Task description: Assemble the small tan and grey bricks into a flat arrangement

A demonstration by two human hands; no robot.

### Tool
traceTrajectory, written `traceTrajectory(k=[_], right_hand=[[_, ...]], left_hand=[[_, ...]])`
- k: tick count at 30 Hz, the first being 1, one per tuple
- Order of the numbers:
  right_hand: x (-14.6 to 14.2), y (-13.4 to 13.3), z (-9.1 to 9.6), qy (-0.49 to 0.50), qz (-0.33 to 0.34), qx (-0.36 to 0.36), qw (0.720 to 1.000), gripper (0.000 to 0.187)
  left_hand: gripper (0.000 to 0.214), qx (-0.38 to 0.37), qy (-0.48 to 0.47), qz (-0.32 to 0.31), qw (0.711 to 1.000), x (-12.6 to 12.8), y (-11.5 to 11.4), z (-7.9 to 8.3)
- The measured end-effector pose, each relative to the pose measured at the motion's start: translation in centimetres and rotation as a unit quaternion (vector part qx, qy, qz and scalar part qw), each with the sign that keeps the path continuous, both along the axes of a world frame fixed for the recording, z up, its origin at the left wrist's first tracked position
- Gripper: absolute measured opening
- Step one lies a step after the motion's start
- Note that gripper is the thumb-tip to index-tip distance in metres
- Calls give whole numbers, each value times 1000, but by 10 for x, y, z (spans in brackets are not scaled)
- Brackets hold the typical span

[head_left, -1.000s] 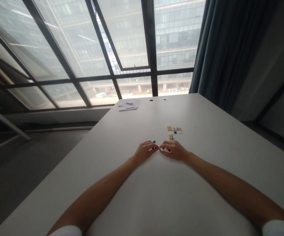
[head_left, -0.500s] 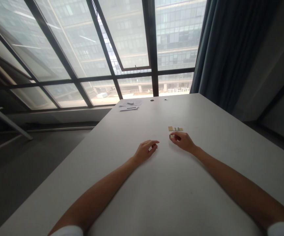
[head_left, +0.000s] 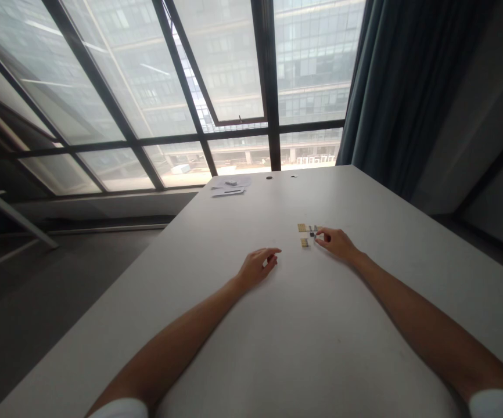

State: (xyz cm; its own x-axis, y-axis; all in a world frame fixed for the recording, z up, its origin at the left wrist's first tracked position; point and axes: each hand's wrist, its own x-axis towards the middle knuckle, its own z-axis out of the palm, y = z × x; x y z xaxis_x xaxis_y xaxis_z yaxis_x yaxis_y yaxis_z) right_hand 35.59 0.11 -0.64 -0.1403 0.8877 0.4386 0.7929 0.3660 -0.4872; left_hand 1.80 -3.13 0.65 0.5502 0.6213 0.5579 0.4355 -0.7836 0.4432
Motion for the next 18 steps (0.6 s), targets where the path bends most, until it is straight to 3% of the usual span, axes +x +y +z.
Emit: traceTrajectory(k=[18], right_hand=[[-9,-2,2,-92,-24,-78,992,16]], left_hand=[[33,-20,23,-3,1000,1,-1,-2]])
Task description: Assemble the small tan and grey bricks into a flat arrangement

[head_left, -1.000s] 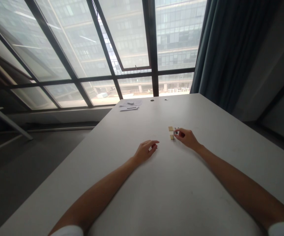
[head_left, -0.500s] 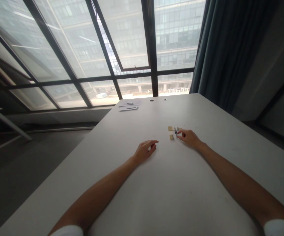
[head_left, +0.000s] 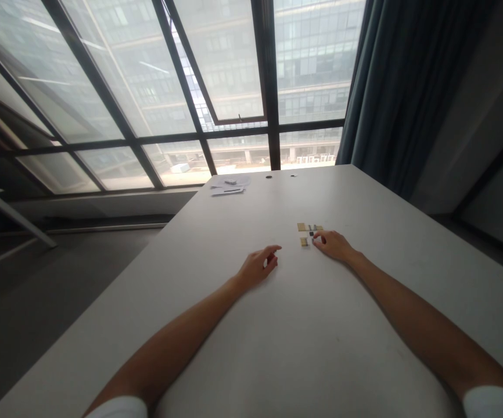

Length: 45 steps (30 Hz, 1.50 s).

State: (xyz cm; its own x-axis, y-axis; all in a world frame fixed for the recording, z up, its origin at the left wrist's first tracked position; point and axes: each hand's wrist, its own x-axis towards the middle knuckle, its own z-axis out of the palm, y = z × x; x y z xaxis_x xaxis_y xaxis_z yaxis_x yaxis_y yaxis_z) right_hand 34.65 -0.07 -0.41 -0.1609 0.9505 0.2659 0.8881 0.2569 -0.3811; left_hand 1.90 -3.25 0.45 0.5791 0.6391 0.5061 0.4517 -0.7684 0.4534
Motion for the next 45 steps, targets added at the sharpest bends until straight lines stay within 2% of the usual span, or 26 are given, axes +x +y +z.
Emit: traceTrajectory(k=[16,31,45], right_hand=[[-3,-2,7,-26,-6,-38,999,20],[-4,-3,7,-27,-3,-34,999,20],[-11,-5,5,-46,-41,-33,998,21]], left_hand=[[37,-17,7,-13,1000,-2,-1,-1],[34,-2,21,-16,1000,-2,-2,0],[32,-2,15,-31,999,-1,-5,6]])
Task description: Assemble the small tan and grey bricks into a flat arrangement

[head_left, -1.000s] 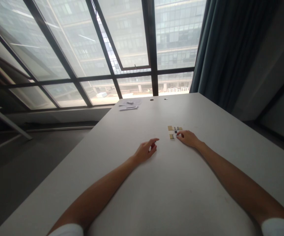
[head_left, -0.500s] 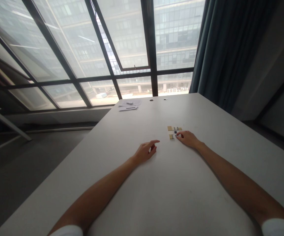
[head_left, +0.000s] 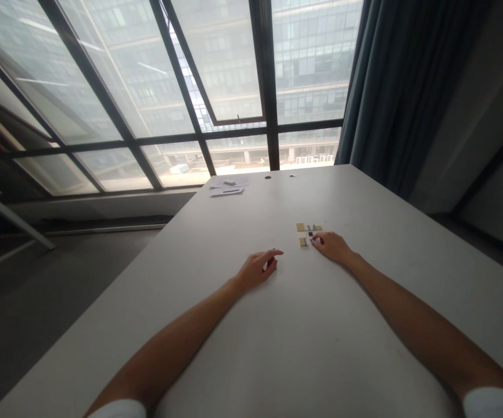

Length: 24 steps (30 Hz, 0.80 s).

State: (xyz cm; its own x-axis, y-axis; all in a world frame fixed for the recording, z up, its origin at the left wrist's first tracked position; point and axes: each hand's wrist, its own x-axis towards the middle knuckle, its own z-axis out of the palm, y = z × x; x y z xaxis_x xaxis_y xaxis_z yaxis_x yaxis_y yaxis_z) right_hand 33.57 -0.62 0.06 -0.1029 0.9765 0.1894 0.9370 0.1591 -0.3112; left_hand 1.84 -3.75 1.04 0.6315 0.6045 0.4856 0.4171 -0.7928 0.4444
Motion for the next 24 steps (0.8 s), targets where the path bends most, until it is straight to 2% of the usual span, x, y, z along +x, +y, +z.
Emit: traceTrajectory(k=[11,14,18,21,24], right_hand=[[-2,-2,0,-10,-2,12,1000,23],[-5,-3,3,-8,-30,39,999,30],[-10,-8,9,20,-83,129,988,40],[-14,-12,11,74,-57,189,978,43],[-22,-16,12,108,-9,206,973,42]], left_hand=[[32,5,11,1,1000,0,1,-1],[29,29,6,12,999,0,3,-1],[23,65,-13,68,995,1,7,0],[17,79,-35,133,987,0,11,-1],[14,72,-23,174,982,0,15,-3]])
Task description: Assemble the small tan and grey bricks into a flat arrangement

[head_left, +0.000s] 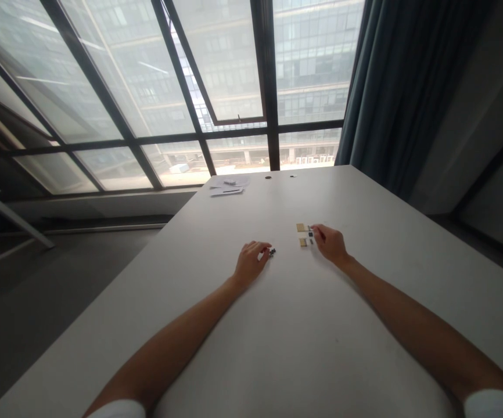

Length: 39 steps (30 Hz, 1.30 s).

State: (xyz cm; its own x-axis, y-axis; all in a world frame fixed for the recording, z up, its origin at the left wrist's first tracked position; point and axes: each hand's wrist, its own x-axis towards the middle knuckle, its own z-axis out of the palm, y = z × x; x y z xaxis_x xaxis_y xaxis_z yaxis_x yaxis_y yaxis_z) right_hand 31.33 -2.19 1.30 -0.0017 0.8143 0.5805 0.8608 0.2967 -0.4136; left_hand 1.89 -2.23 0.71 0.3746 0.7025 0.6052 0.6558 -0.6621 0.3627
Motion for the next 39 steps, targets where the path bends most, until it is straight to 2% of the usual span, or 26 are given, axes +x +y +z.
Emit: traceTrajectory(k=[4,7,10,13,16,26,29,34,39], right_hand=[[-17,-6,-2,-49,110,-16,993,32],[-31,-13,-6,-120,223,-64,965,26],[-39,-21,-8,-152,282,-109,941,22],[-42,-25,-6,-141,282,-128,940,22],[-41,-26,-4,-131,274,-135,943,21],[-43,-25,-5,-120,267,-138,946,19],[-43,-23,-8,-114,269,-142,946,18],[-42,-19,-14,-73,256,-146,953,17],[-45,-22,-14,-58,303,-104,946,15]], left_hand=[[10,-42,55,33,997,-1,4,-4],[14,-60,74,54,994,-3,5,-6],[25,-78,85,67,991,-5,5,-7],[28,-92,94,81,988,-6,5,-7],[23,-92,95,84,988,-5,5,-6],[11,-100,86,45,990,-6,10,-5],[11,-93,74,24,993,-4,6,-2],[8,-42,68,-28,996,3,-4,3],[10,-17,90,-89,992,5,-9,5]])
